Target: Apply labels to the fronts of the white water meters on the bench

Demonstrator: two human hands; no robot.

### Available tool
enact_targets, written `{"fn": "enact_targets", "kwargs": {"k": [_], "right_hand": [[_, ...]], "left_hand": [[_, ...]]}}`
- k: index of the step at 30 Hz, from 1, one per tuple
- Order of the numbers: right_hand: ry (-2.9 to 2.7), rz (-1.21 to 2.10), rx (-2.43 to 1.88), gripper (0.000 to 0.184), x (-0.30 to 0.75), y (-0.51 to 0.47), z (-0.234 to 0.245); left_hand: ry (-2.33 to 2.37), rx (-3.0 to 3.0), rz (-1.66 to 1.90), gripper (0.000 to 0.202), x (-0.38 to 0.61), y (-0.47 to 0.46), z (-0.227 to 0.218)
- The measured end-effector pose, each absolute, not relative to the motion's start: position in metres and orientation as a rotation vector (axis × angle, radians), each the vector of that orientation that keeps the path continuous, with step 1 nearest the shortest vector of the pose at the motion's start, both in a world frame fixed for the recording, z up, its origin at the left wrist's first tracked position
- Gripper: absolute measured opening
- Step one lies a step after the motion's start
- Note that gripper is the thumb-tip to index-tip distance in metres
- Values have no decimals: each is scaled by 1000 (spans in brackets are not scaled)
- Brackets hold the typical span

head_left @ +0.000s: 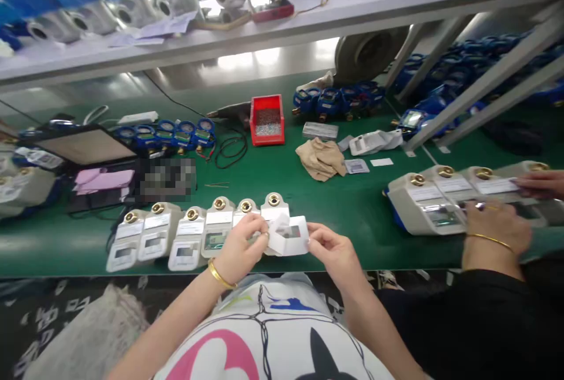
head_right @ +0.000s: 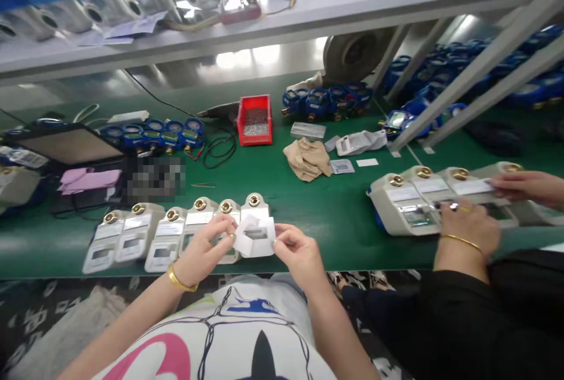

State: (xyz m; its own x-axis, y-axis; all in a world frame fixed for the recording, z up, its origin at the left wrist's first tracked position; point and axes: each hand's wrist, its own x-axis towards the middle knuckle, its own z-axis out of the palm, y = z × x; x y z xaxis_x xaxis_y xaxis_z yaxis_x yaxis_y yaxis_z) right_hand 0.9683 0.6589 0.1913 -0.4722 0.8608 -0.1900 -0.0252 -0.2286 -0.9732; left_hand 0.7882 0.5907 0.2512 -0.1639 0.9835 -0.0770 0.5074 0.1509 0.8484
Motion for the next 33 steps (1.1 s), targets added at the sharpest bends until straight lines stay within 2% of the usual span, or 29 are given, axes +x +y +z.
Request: {"fn": "enact_targets", "kwargs": {"k": [3, 5, 7, 10, 12, 15, 19, 21, 25, 28, 33], "right_hand": [[-1359, 1796, -1070, 20, 970, 663, 186], [-1345, 1811, -1080, 21, 971, 665, 184], [-1374, 1787, -1109, 22, 970, 665, 183], [-1460, 1759, -1157, 23, 966, 662, 184], [-1521, 1777, -1156, 23, 958, 657, 187], [-1654, 1789, -1116, 23, 938, 643, 192], [-1969, 1665, -1029, 23, 905, 624, 198], [-2087, 1606, -980, 21, 891, 616, 199], [-2096, 1791, -825, 15, 874, 608, 197], [-2036, 1914, -749, 22, 871, 602, 188], [-1798, 1987, -1121, 27, 869, 589, 163]], "left_hand": [[1960, 1340, 909, 16, 758, 566, 256], [2123, 1254, 768, 19, 733, 535, 255], [2278, 1139, 376, 22, 706, 495, 252], [2411, 842, -469, 25, 676, 431, 246], [2429, 733, -684, 26, 672, 406, 244], [2398, 849, -441, 32, 693, 414, 242], [2106, 1093, 355, 27, 736, 473, 235], [1928, 1107, 611, 27, 749, 496, 232], [1818, 1015, 798, 27, 750, 505, 224], [1802, 851, 881, 30, 740, 494, 216], [1787, 348, 1050, 41, 728, 477, 199]]}}
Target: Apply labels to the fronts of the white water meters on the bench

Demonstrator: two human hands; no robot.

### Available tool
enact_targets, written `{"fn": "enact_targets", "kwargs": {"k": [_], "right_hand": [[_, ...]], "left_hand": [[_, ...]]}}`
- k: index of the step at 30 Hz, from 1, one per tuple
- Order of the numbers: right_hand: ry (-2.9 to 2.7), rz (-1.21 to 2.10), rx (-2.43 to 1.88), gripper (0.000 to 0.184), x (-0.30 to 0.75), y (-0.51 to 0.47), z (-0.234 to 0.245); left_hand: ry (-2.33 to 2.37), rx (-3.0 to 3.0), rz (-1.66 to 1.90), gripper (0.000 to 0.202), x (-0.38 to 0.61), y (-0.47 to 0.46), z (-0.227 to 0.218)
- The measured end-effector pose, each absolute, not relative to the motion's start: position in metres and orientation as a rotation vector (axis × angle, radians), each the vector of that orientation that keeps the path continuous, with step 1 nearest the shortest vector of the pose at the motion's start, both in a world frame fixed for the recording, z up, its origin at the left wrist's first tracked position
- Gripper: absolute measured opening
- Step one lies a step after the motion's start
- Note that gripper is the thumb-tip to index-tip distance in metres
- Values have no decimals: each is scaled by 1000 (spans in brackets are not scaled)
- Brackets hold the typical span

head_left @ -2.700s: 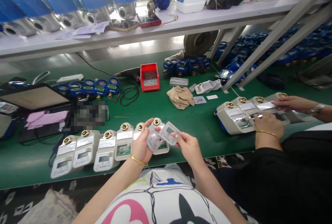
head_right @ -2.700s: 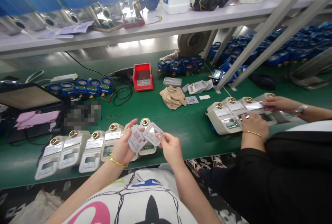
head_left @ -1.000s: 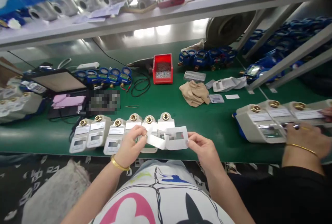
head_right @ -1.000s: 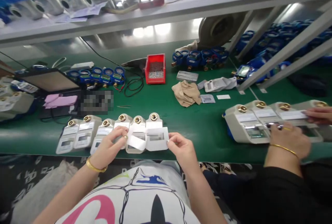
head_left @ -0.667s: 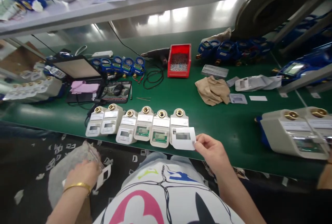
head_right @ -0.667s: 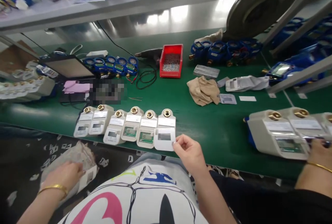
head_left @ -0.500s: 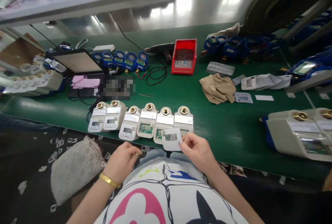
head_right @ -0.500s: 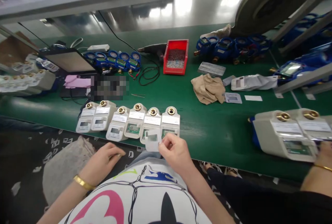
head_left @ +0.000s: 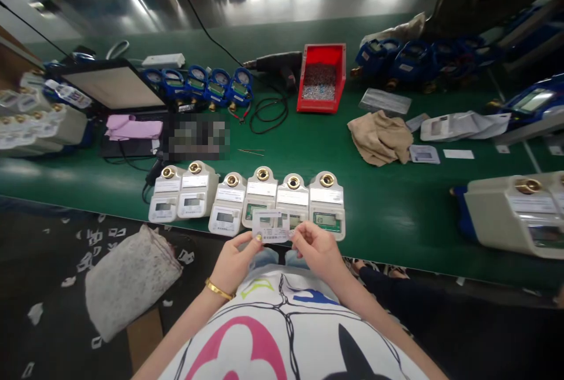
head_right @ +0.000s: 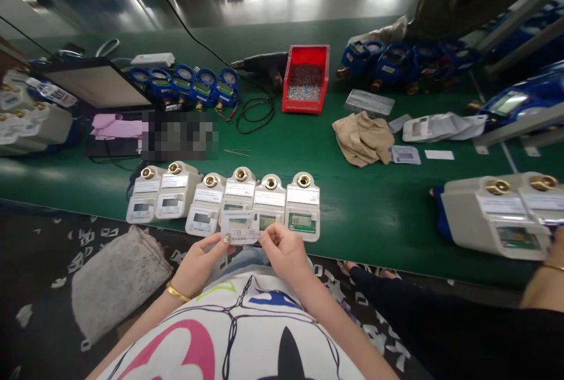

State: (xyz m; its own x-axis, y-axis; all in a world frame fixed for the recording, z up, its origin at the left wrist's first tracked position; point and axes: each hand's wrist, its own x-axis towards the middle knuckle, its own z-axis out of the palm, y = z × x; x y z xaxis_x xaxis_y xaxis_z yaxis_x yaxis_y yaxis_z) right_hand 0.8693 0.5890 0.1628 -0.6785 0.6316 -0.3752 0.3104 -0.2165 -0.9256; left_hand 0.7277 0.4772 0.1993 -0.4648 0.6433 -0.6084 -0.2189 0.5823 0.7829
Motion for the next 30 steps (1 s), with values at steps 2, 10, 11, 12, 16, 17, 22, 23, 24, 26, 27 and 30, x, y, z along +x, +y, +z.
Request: {"fn": "enact_targets", "kwargs": {"k": [2, 10, 11, 12, 16, 17, 22, 23, 24, 26, 27, 30], "right_hand": [[-1754, 2104, -1139, 30, 865, 583, 156], [-1684, 2038, -1273, 30, 839, 566, 151], [-1665, 2035, -1280, 30, 837, 565, 151], [-1650, 2035, -1281, 31, 834, 565, 150], [-1599, 2063, -1206, 30, 827, 565, 147], [-1576, 2068, -1202, 30, 826, 565, 147], [-1434, 2127, -1341, 26, 816, 562, 142], [-1411, 2139, -1357, 25, 815, 562, 141], [-1394, 2148, -1366, 25, 813, 563, 140], [-1373, 2163, -1366, 24, 811, 563, 138], [-1369, 2171, -1364, 24, 810, 563, 137], [-1357, 2186, -1383, 23, 810, 563, 135]], "left_hand": [[1742, 263, 1079, 45, 724, 474, 192], [2280, 857, 622, 32, 698, 468, 181], [2320, 893, 564, 32, 694, 467, 180], [2318, 901, 539, 32, 691, 467, 180], [2205, 827, 637, 32, 682, 465, 180], [2188, 797, 672, 33, 681, 466, 180], [2027, 544, 800, 33, 680, 471, 174], [2018, 522, 806, 33, 680, 472, 173], [2019, 517, 807, 32, 679, 472, 172], [2037, 539, 783, 32, 677, 472, 170], [2046, 543, 766, 32, 676, 472, 169], [2030, 484, 771, 34, 674, 471, 168]]}}
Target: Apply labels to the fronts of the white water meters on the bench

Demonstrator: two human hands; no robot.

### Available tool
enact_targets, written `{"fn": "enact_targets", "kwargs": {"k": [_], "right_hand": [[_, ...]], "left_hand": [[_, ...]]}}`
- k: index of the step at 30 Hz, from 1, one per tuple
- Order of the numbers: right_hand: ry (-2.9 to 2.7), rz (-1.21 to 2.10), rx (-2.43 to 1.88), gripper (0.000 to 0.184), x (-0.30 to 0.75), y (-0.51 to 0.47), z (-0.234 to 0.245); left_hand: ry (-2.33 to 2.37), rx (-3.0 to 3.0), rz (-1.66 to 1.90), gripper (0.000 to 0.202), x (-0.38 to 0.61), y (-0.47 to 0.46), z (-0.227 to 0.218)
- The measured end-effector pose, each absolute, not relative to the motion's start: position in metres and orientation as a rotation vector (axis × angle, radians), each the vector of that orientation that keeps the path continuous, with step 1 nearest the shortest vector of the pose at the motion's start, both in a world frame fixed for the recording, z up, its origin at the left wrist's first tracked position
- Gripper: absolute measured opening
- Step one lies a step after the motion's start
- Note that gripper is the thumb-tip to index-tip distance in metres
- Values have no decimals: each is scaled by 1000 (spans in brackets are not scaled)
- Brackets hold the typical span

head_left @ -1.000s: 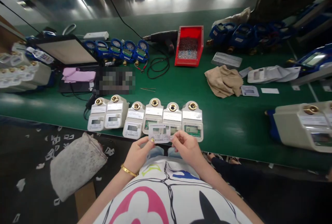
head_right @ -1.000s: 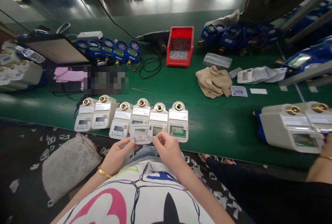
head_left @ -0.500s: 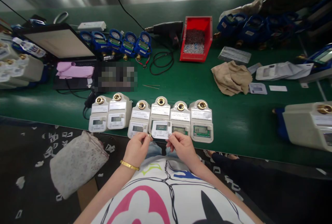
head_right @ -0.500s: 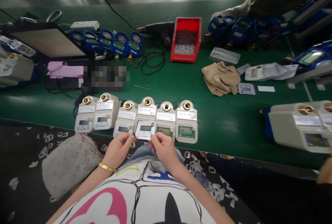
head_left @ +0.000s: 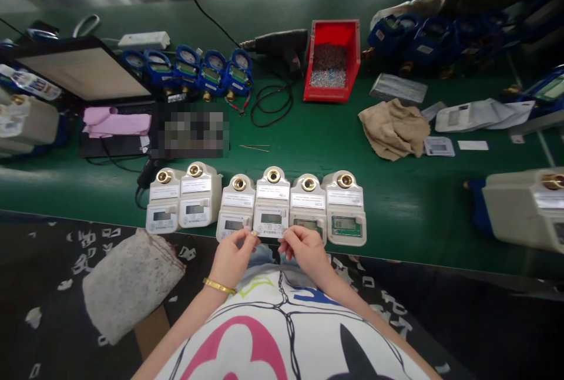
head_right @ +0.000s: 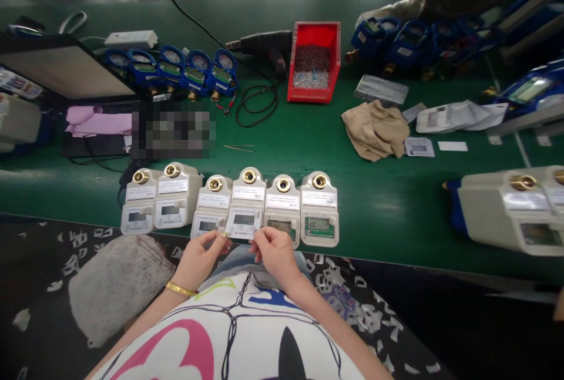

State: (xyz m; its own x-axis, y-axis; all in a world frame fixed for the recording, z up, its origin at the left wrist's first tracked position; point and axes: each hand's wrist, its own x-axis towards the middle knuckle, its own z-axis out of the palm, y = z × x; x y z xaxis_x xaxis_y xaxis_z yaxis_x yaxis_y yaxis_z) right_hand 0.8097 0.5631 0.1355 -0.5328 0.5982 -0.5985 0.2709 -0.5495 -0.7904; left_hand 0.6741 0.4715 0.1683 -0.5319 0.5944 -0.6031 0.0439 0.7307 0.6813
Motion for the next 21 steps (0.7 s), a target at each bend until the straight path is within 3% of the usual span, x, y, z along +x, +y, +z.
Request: {"fn": "enact_targets", "kwargs": {"k": [12, 21], "right_hand": [[-1365, 2270, -1530, 20, 805, 567, 138], [-1424, 2242, -1550, 21, 805, 567, 136]], "left_hand": [[2069, 432, 799, 20, 673, 477, 169], [2069, 390, 767, 21, 671, 474, 157]]}}
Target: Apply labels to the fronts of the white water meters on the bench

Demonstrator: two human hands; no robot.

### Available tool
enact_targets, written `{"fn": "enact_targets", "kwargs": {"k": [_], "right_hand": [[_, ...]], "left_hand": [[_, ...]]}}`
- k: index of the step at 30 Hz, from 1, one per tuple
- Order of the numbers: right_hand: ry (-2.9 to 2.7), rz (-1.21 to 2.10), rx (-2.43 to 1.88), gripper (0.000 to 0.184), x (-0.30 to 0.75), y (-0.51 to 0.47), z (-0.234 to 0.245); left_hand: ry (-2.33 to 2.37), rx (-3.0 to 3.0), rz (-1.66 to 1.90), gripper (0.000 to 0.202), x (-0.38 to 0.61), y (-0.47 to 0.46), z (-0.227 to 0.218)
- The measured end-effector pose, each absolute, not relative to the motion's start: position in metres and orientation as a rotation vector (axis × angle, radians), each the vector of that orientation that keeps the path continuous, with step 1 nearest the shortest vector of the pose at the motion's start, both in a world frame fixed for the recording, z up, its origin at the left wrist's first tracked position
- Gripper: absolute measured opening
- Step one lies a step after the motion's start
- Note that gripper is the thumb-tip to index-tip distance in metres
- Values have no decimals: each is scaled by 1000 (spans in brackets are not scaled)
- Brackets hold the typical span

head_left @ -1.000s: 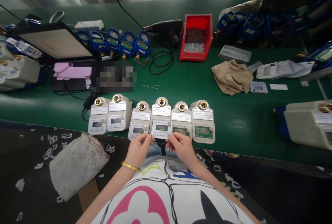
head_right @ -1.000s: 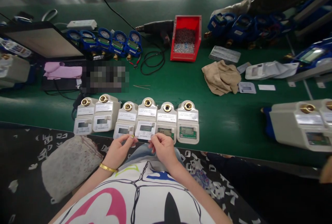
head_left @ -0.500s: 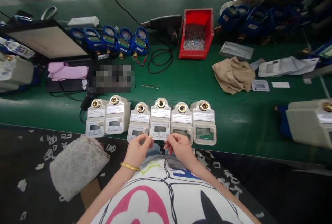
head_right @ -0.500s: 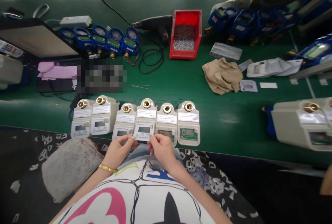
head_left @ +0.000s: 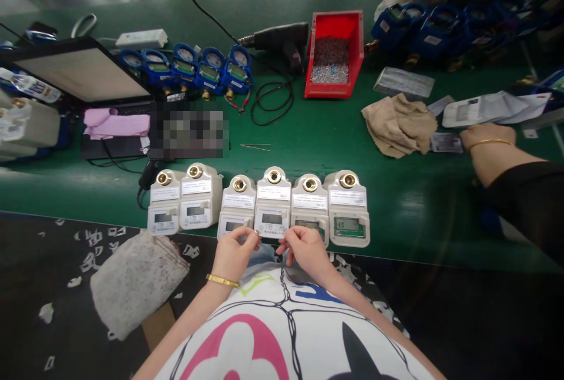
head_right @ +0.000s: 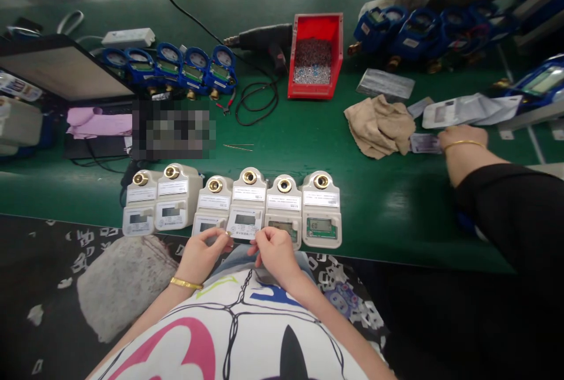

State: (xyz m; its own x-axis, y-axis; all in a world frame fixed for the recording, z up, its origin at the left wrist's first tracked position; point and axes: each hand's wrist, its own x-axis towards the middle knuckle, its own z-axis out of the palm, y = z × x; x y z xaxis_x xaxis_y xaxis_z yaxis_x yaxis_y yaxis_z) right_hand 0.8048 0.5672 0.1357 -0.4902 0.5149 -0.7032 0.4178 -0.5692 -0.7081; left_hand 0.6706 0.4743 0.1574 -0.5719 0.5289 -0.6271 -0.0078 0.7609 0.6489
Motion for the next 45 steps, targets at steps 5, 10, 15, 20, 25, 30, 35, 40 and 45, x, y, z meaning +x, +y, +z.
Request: {"fn": "enact_targets", "kwargs": {"k": [5, 10, 15, 20, 25, 30, 35, 40, 45], "right_hand": [[-1475, 2195, -1545, 21, 806, 566, 136], [-1619, 2099, -1543, 22, 807, 566, 139], [-1699, 2062, -1536, 23, 808, 566, 140], [-1724, 2062, -1516, 24, 808, 566, 139], [-1737, 2043, -1541, 23, 808, 565, 141], [-1776, 2083, -1568, 23, 806, 569, 143], [-1752, 2127, -1615, 21, 803, 572, 144], [-1726, 2161, -1621, 19, 803, 572, 144], [-1715, 2190, -1639, 20, 802, 573, 143]], "left_hand": [[2049, 403, 755, 24, 669, 472, 153], [2004, 421, 729, 26, 668, 471, 152], [2016, 424, 733, 25, 668, 473, 154], [2064, 442, 738, 24, 669, 473, 155], [2083, 446, 714, 21, 669, 473, 156], [2082, 472, 683, 22, 669, 474, 157], [2078, 471, 672, 21, 669, 475, 157], [2084, 479, 678, 20, 669, 474, 157], [2050, 472, 721, 22, 669, 476, 160]]}}
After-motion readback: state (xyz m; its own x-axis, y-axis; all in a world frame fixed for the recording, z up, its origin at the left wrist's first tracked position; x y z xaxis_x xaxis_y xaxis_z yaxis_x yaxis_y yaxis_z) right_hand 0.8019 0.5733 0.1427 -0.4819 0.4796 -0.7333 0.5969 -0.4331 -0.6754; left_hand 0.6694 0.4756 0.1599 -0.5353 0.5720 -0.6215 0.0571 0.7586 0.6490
